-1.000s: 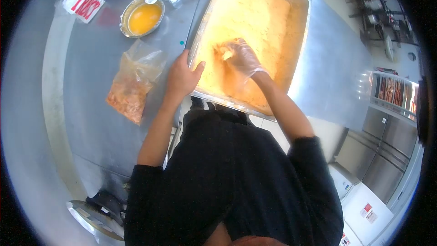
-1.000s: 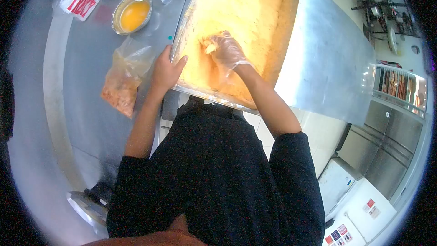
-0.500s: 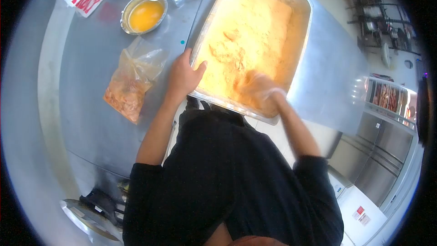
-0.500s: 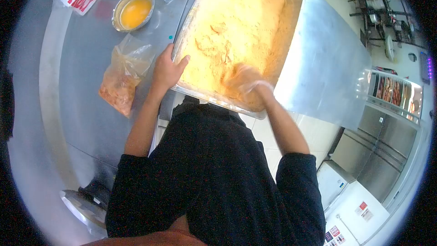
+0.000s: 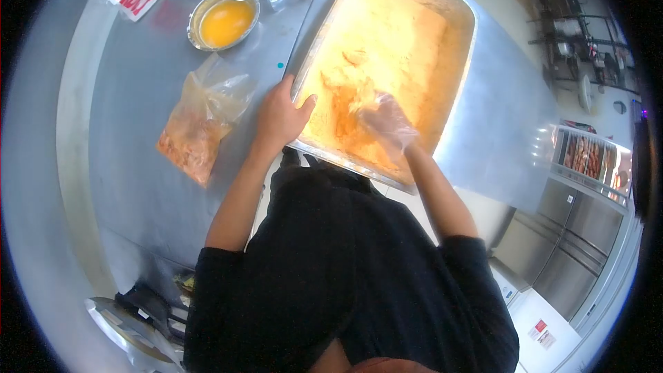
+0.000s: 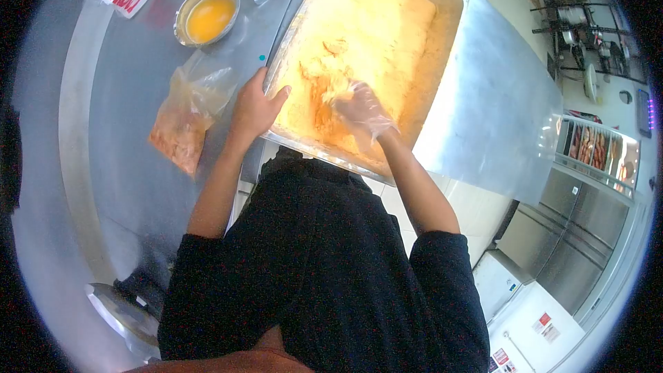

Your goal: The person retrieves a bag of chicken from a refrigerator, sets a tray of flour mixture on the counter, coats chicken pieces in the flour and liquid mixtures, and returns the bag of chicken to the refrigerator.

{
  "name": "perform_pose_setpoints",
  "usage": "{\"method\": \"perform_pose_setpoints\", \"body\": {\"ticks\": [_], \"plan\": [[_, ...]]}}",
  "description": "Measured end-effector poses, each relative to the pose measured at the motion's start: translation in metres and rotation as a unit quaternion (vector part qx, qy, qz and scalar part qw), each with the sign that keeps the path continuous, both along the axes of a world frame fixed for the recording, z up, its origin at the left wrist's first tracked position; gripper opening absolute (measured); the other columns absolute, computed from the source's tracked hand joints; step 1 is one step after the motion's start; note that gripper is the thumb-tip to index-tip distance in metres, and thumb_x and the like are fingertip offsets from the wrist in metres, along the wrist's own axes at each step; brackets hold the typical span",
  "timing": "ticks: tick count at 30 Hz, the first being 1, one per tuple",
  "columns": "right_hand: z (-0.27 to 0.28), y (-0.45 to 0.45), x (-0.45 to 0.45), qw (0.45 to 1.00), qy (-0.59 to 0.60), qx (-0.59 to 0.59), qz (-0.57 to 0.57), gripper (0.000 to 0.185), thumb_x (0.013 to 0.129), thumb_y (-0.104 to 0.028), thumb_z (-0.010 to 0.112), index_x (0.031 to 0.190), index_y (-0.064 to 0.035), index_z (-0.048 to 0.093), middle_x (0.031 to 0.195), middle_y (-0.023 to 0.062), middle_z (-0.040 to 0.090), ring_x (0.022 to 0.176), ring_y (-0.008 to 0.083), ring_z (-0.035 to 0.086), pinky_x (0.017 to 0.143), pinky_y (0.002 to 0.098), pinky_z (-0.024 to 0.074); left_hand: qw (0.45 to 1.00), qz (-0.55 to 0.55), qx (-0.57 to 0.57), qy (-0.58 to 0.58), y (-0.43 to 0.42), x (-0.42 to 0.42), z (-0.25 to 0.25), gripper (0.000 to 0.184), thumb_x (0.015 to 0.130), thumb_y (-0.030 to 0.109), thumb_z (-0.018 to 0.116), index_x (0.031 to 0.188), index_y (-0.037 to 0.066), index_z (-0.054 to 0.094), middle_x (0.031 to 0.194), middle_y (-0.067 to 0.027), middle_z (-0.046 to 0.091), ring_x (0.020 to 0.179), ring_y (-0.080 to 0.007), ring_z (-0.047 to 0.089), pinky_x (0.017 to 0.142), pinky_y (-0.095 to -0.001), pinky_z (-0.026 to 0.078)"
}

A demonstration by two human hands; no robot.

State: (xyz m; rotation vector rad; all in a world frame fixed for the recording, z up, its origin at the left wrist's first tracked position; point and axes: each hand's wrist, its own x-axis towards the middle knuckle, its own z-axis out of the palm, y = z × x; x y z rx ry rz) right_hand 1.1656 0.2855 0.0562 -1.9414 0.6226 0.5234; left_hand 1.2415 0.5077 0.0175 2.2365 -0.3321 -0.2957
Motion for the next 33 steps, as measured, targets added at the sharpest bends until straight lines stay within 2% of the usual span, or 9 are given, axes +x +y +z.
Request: {"method": "perform_pose_setpoints", "body": {"ticks": [3,5,7,10,13,16,26,31,33], "plan": [[-0.03,-0.024,0.011,0.976,-0.123,-0.159,0.079,0.074,0.086,-0.032,0.069,0.145,0.0062,0.046,0.13,0.0269,0.064,0.12,0.0361,0.062,0.102,0.0451,0.048,1.0,0.002,0.014,-0.004,0.001,0.0,-0.013,0.055,0.087,0.031,0.075,0.124,-0.006,0.058,0.111,-0.0301,0.067,0.106,-0.0467,0.064,0.091,-0.049,0.051],[-0.106,-0.03,0.014,0.915,-0.102,-0.352,0.17,0.055,0.086,-0.03,0.069,0.129,0.0031,0.057,0.125,0.0232,0.065,0.119,0.0353,0.06,0.1,0.0455,0.0477,0.999,-0.002,0.015,0.033,0.001,0.001,-0.014,0.064,0.086,0.034,0.075,0.132,-0.006,0.056,0.119,-0.0309,0.065,0.114,-0.0466,0.061,0.098,-0.05,0.049],[-0.103,0.004,0.012,0.831,-0.14,-0.514,0.161,0.05,0.085,-0.029,0.067,0.124,0.0014,0.06,0.125,0.0247,0.064,0.122,0.0392,0.058,0.106,0.0487,0.0425,1.0,-0.002,0.015,0.027,0.0,0.0,-0.013,0.065,0.086,0.034,0.075,0.133,-0.006,0.055,0.12,-0.0308,0.065,0.114,-0.0465,0.061,0.098,-0.0502,0.049],[-0.145,0.005,0.018,0.762,-0.242,-0.58,0.154,0.057,0.082,-0.027,0.067,0.129,0.003,0.055,0.119,0.0277,0.066,0.118,0.0399,0.061,0.101,0.0457,0.0481,0.999,-0.009,0.015,0.039,0.0,0.001,-0.01,0.066,0.086,0.035,0.075,0.133,-0.007,0.054,0.121,-0.0308,0.065,0.115,-0.0466,0.061,0.098,-0.0506,0.049],[-0.089,-0.003,0.037,0.953,-0.072,-0.285,0.078,0.052,0.088,-0.021,0.057,0.135,0.0021,0.055,0.118,0.0312,0.067,0.11,0.0425,0.066,0.094,0.0477,0.0525,0.999,-0.01,0.023,0.02,0.0,0.0,-0.013,0.066,0.086,0.035,0.075,0.133,-0.007,0.054,0.12,-0.0309,0.065,0.114,-0.047,0.061,0.098,-0.0507,0.049],[-0.09,-0.026,0.036,0.948,-0.052,-0.297,0.101,0.053,0.082,-0.021,0.068,0.127,0.0036,0.057,0.102,0.0276,0.069,0.101,0.0409,0.068,0.085,0.0419,0.0558,0.999,-0.014,0.019,0.031,0.001,0.002,-0.011,0.065,0.085,0.034,0.075,0.132,-0.007,0.054,0.119,-0.0313,0.065,0.113,-0.0471,0.061,0.097,-0.0505,0.05],[-0.015,-0.037,0.061,0.947,-0.169,-0.215,0.17,0.05,0.085,-0.036,0.07,0.121,-0.0011,0.063,0.122,0.0235,0.067,0.108,0.0306,0.067,0.092,0.0472,0.0519,0.998,-0.009,0.018,0.062,0.0,0.002,0.001,0.067,0.085,0.033,0.075,0.134,-0.006,0.053,0.121,-0.0311,0.064,0.114,-0.046,0.061,0.097,-0.0496,0.05],[-0.073,-0.05,0.125,0.955,-0.049,-0.216,0.196,0.067,0.086,-0.053,0.066,0.131,-0.0036,0.063,0.125,0.0221,0.066,0.111,0.0306,0.066,0.096,0.0468,0.0504,0.999,-0.007,0.019,0.042,0.002,0.001,-0.014,0.069,0.085,0.034,0.075,0.136,-0.007,0.052,0.124,-0.0308,0.063,0.117,-0.0453,0.06,0.101,-0.0493,0.048],[-0.109,-0.044,0.113,0.915,-0.141,-0.237,0.294,0.073,0.086,-0.058,0.065,0.135,-0.0044,0.062,0.125,0.0227,0.066,0.111,0.0314,0.065,0.096,0.045,0.0508,0.999,-0.009,0.017,0.048,0.002,0.003,-0.013,0.07,0.085,0.034,0.075,0.137,-0.007,0.052,0.125,-0.0308,0.063,0.118,-0.0452,0.059,0.101,-0.0492,0.048]]}}
